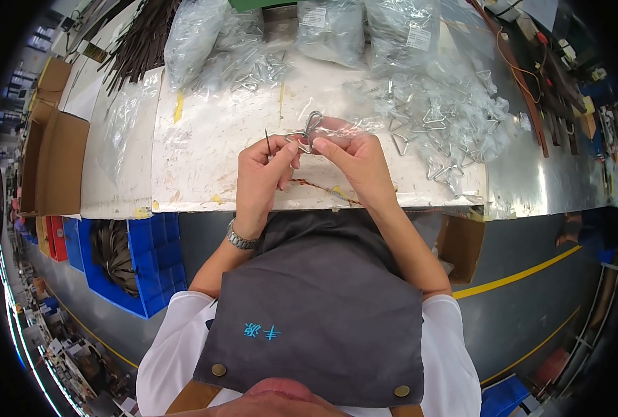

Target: Packing small metal hardware components into plastic bags.

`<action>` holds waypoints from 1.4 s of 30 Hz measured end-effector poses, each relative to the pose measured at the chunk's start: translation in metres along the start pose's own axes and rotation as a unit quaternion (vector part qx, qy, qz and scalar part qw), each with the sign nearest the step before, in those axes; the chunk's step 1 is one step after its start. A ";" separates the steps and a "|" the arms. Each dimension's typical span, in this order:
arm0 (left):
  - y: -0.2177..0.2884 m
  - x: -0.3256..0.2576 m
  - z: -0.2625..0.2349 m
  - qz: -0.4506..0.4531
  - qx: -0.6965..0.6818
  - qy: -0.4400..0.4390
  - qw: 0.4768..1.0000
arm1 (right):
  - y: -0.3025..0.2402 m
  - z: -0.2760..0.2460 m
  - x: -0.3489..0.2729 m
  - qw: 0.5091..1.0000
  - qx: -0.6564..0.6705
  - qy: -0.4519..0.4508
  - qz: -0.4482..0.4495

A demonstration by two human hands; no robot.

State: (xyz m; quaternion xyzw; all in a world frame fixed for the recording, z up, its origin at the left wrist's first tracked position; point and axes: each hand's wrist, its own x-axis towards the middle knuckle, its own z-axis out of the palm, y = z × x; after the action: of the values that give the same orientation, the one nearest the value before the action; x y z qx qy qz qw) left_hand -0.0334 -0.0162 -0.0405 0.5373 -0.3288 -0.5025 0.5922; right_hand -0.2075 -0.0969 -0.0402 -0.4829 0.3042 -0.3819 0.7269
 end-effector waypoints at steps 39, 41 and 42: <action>0.035 0.014 -0.030 -0.089 -0.100 -0.258 0.957 | -0.024 0.000 -0.017 0.952 0.053 -0.242 0.179; 0.034 0.014 -0.028 -0.095 -0.068 -0.269 0.956 | -0.029 -0.004 -0.019 0.943 0.064 -0.258 0.203; 0.033 0.014 -0.028 -0.100 -0.036 -0.279 0.954 | -0.030 -0.005 -0.020 0.932 0.075 -0.274 0.227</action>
State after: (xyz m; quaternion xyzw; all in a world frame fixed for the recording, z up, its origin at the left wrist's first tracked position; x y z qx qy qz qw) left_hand 0.0041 -0.0236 -0.0162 0.3839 -0.4070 -0.7007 0.4428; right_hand -0.2297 -0.0896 -0.0120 -0.4312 0.1655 -0.0812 0.8832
